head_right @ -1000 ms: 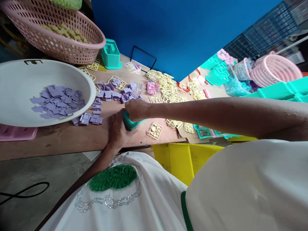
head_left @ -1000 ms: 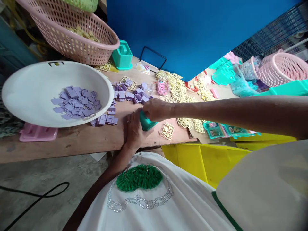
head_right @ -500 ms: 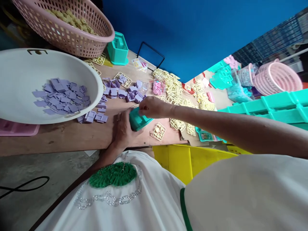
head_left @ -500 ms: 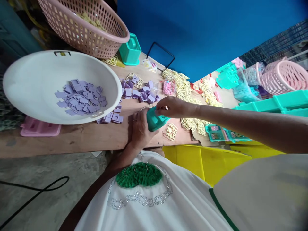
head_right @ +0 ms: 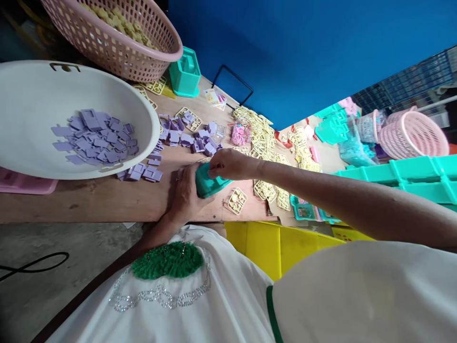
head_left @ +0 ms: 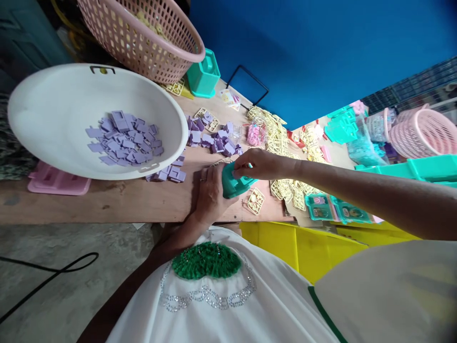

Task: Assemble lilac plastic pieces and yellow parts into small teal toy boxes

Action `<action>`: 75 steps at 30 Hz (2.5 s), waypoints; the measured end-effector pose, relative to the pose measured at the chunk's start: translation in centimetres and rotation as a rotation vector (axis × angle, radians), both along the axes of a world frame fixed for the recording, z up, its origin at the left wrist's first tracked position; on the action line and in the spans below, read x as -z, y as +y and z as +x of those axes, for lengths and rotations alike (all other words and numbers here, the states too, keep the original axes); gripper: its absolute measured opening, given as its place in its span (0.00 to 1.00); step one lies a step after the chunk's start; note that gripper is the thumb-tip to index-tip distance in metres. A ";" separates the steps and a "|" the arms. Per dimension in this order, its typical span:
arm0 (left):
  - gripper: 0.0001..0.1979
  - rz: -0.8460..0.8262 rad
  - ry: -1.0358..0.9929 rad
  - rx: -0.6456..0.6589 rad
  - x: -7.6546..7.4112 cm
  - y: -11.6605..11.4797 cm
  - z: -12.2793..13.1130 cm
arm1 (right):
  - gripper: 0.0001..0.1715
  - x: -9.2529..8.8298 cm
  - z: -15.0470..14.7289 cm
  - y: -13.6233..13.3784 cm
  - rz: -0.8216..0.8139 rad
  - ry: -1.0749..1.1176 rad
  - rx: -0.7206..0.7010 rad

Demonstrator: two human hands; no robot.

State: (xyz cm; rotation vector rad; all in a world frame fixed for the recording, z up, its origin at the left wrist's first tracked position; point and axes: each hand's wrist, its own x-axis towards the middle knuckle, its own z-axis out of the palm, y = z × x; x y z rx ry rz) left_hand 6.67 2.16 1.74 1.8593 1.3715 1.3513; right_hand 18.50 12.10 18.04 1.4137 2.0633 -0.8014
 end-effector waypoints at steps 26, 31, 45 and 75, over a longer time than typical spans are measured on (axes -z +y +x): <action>0.45 0.000 -0.002 0.002 0.3 -0.1 0.1 | 0.13 0.0 -1.2 -0.5 0.067 -0.141 -0.023; 0.42 0.018 0.028 -0.005 0.7 0.0 0.4 | 0.15 0.0 -2.9 -1.9 0.189 -0.328 -0.101; 0.34 0.055 0.044 0.017 0.8 0.5 0.0 | 0.18 0.1 -5.1 -4.4 0.295 -0.482 -0.195; 0.38 -0.050 0.037 0.009 -0.4 0.2 -0.6 | 0.14 -0.2 -2.3 -1.9 0.245 -0.271 -0.112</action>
